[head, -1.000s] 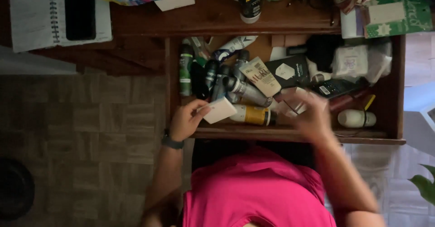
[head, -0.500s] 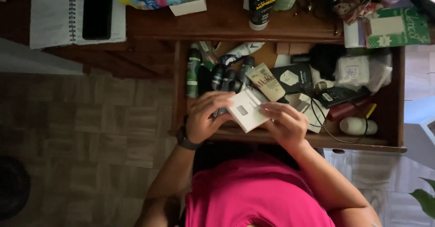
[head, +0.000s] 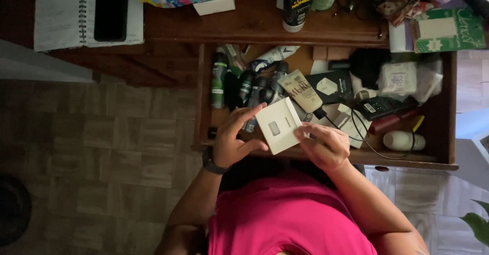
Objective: Organizing various personal items, toiletries, and papers inside a wooden dresser drawer
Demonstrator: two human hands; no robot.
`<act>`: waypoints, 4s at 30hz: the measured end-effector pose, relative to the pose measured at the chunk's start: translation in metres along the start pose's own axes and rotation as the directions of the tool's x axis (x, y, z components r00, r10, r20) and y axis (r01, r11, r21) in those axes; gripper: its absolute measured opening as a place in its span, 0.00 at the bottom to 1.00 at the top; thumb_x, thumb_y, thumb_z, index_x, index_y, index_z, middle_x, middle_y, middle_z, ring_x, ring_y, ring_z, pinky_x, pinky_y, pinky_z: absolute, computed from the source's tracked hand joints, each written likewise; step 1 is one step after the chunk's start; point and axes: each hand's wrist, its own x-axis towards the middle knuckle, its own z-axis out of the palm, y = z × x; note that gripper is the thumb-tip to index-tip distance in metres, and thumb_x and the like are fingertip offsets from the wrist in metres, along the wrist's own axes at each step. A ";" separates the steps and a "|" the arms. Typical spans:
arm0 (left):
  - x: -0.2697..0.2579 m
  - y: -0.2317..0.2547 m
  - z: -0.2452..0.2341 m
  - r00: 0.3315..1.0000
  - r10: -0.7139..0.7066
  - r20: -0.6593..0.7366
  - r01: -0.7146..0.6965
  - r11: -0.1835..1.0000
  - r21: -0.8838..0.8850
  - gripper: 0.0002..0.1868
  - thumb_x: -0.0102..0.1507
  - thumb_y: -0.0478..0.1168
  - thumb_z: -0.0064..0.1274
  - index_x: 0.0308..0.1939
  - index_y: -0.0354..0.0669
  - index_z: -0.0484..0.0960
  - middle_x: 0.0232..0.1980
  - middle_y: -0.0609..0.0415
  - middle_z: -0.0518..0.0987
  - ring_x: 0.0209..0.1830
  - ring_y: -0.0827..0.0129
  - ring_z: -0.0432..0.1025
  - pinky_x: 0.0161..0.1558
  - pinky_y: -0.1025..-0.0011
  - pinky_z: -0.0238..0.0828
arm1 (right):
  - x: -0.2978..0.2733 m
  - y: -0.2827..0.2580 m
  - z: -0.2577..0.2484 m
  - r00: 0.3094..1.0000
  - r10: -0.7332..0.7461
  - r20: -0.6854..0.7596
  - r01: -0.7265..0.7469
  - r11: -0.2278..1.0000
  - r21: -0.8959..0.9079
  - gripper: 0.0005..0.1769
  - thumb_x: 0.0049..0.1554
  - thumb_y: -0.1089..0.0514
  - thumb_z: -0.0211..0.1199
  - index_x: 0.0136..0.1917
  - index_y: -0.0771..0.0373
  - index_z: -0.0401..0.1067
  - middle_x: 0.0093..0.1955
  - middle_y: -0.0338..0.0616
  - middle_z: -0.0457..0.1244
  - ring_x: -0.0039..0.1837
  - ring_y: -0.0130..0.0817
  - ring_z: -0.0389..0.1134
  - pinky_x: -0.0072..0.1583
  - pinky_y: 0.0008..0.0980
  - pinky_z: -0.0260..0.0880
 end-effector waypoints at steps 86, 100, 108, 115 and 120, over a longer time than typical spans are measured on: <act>0.002 -0.002 0.033 0.970 -0.219 -0.104 0.232 0.963 0.137 0.48 0.42 0.42 0.79 0.64 0.37 0.74 0.66 0.44 0.78 0.67 0.51 0.72 0.65 0.61 0.73 | 0.039 -0.039 0.005 0.113 0.895 0.432 -0.975 0.016 0.222 0.14 0.53 0.62 0.72 0.54 0.63 0.82 0.36 0.47 0.74 0.41 0.22 0.69 0.46 0.31 0.74; -0.001 0.009 0.048 0.967 -0.143 -0.209 0.233 0.831 0.505 0.41 0.45 0.50 0.74 0.61 0.47 0.79 0.60 0.54 0.83 0.57 0.61 0.79 0.59 0.67 0.75 | 0.035 -0.031 0.020 -0.032 0.881 0.472 -0.910 -0.220 0.350 0.16 0.51 0.66 0.75 0.55 0.68 0.81 0.42 0.50 0.74 0.43 0.24 0.71 0.48 0.29 0.77; -0.001 0.015 0.049 0.968 -0.033 -0.250 0.198 0.713 0.673 0.42 0.41 0.53 0.72 0.59 0.49 0.80 0.58 0.58 0.84 0.51 0.67 0.81 0.54 0.70 0.78 | 0.030 -0.028 0.028 -0.137 0.908 0.397 -0.849 -0.314 0.424 0.15 0.48 0.67 0.76 0.49 0.72 0.80 0.37 0.48 0.72 0.35 0.22 0.70 0.39 0.23 0.74; -0.004 0.011 0.056 0.962 -0.026 -0.272 0.219 0.670 0.710 0.41 0.43 0.62 0.69 0.57 0.54 0.80 0.55 0.63 0.84 0.50 0.73 0.81 0.48 0.74 0.78 | 0.009 -0.016 0.029 -0.203 0.895 0.396 -0.793 -0.388 0.470 0.14 0.47 0.69 0.76 0.47 0.74 0.79 0.34 0.48 0.71 0.29 0.21 0.66 0.33 0.20 0.71; -0.001 0.016 0.062 0.959 0.018 -0.283 0.222 0.575 0.788 0.42 0.45 0.67 0.66 0.59 0.54 0.79 0.55 0.62 0.84 0.49 0.73 0.81 0.47 0.74 0.78 | 0.008 -0.012 0.033 -0.177 0.916 0.360 -0.809 -0.343 0.477 0.11 0.43 0.74 0.75 0.41 0.76 0.78 0.28 0.52 0.65 0.27 0.27 0.61 0.29 0.21 0.59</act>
